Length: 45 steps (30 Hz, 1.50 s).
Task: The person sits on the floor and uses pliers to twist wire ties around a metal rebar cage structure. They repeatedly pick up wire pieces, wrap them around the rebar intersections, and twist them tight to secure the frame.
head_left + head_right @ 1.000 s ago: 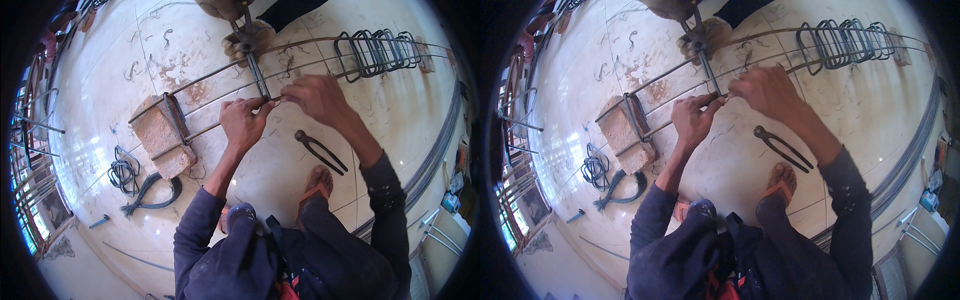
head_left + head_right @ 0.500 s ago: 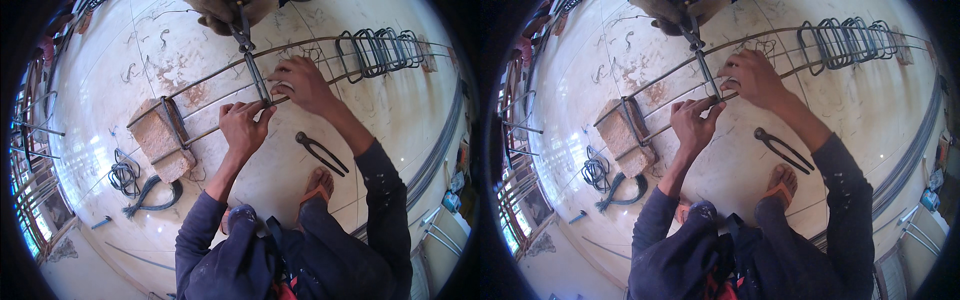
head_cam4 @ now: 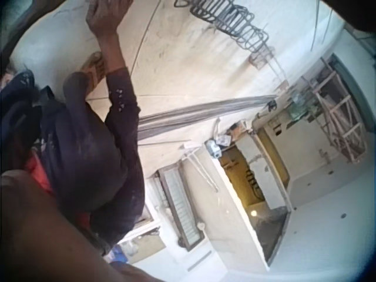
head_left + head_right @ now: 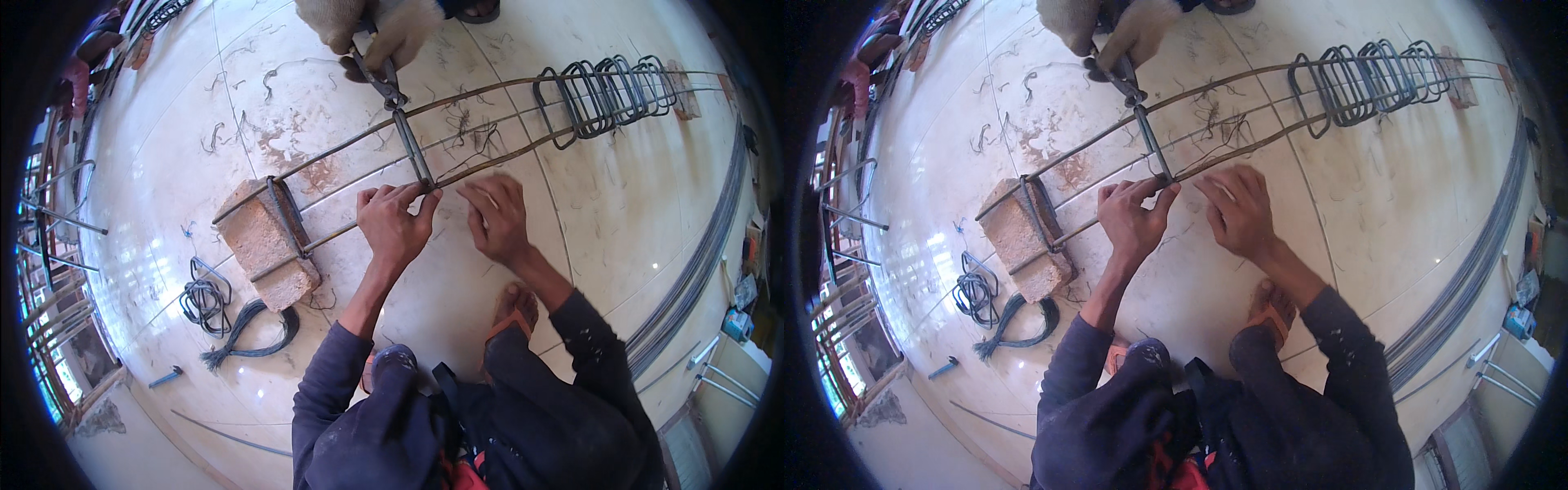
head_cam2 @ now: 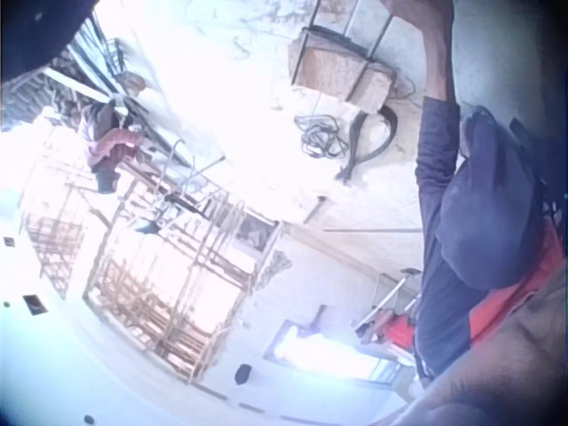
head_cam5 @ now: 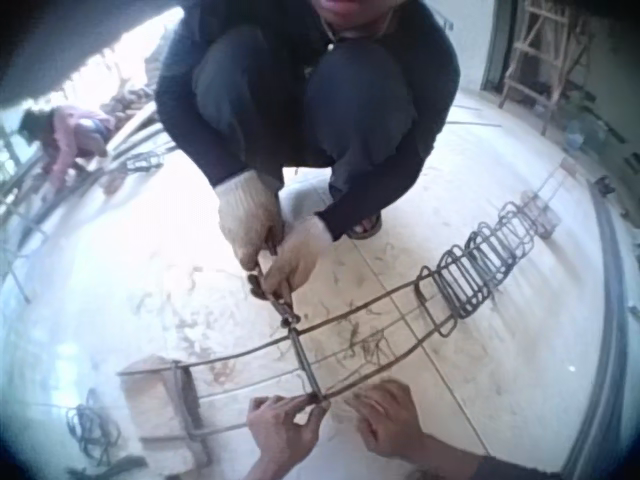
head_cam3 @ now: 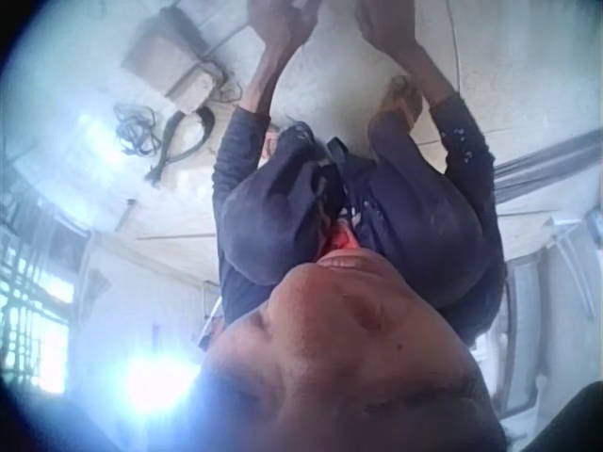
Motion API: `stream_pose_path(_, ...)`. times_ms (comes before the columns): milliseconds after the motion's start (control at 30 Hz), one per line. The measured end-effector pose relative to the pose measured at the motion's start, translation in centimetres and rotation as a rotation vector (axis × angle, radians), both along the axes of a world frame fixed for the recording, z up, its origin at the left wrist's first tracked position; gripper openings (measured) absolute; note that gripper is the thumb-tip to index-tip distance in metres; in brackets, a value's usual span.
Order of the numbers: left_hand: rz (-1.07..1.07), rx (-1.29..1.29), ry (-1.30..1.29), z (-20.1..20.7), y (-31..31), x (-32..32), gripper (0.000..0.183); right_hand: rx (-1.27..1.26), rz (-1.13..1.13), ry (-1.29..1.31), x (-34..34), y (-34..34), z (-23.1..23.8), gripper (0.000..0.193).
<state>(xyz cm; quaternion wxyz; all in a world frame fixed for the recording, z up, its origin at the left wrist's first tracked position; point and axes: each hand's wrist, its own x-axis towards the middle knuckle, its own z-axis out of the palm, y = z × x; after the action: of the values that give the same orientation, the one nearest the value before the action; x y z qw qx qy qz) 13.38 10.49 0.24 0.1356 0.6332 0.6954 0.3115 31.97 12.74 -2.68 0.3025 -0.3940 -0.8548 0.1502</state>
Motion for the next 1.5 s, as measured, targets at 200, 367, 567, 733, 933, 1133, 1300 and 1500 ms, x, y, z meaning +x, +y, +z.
stream_pose_path(200,0.004,-0.015,0.019,-0.2,0.1,0.3,0.019,-0.056,-0.086,-0.213,-0.4,-0.9,-2.2,0.053)
stream_pose_path(367,-0.009,-0.009,0.019,-0.5,-0.1,0.2,0.026,0.179,0.022,-0.291,-1.5,2.1,-2.3,0.051)
stream_pose_path(567,0.008,0.054,-0.008,-0.6,-0.3,0.3,0.024,-0.05,0.003,-0.314,-0.9,-0.4,-0.7,0.044)
stream_pose_path(733,-0.037,0.074,0.031,-1.2,-0.3,0.1,0.023,-0.28,-0.035,-0.15,-2.1,-2.0,2.1,0.038)
stream_pose_path(933,-0.039,0.138,0.025,-1.4,-0.5,0.2,0.021,-0.412,-0.133,-0.012,-2.8,-1.7,2.1,0.03)
stream_pose_path(1133,-0.021,0.247,0.052,-2.2,-0.7,0.7,0.019,-0.489,0.056,-0.177,-1.3,0.3,3.7,0.033)
stream_pose_path(1300,0.042,0.35,0.023,-3.6,-1.2,1.3,0.023,-0.988,0.018,-0.063,-1.1,0.7,7.0,0.037)
stream_pose_path(1500,-0.04,0.354,0.081,-2.8,-2.1,0.7,0.037,-1.435,-0.001,0.234,-0.4,1.9,8.9,0.032)
